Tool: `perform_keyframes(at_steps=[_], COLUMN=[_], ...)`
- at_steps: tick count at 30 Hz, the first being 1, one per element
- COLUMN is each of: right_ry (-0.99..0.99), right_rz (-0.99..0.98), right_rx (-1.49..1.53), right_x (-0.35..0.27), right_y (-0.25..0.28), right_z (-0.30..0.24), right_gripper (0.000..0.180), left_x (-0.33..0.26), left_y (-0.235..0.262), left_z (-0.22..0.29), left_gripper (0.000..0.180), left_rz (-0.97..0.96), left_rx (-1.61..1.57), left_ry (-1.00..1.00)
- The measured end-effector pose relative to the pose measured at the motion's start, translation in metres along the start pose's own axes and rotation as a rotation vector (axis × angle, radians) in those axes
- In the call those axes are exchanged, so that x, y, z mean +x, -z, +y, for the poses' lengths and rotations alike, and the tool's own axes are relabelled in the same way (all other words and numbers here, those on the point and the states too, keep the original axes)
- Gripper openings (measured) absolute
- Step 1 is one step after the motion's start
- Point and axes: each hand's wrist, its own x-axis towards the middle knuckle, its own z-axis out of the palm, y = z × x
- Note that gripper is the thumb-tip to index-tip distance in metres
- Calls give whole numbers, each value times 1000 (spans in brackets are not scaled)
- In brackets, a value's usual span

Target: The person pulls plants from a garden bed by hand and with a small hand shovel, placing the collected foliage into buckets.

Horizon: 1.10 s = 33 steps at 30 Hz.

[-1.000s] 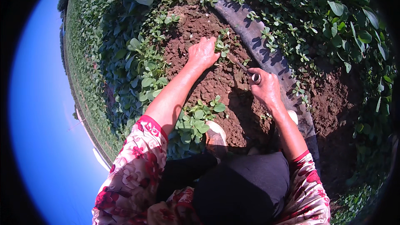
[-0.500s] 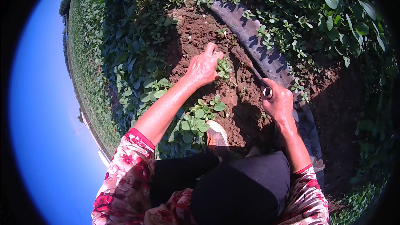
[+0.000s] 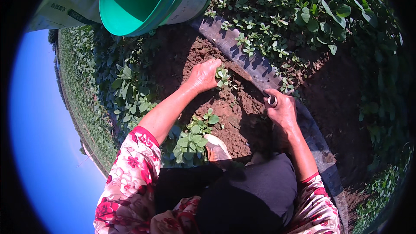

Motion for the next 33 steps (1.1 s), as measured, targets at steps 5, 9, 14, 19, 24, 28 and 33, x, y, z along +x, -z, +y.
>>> perform_keyframes(at_steps=[5,9,14,19,24,28,33], right_ry=[-52,-109,-50,-116,-64,-64,-30], right_rz=[52,60,45,-10,21,145,347], right_rx=[-20,-75,-127,-225,-127,-183,-239], right_x=[-21,-35,-36,-48,-63,-81,-106], right_y=[20,30,22,40,47,67,97], right_z=[7,-2,-18,-10,-9,5,20], right_gripper=[25,25,26,30,26,26,26], left_x=[-8,-5,24,78,25,31,0], left_y=[63,193,330,269,228,223,257], left_z=[42,64,-38,-52,-13,-25,-64], left_gripper=[37,35,47,103,67,56,62], left_rz=[263,897,1128,603,517,558,341], left_rx=[-195,-120,93,18,134,336,343], left_ry=[-204,-365,-139,254,184,220,158])
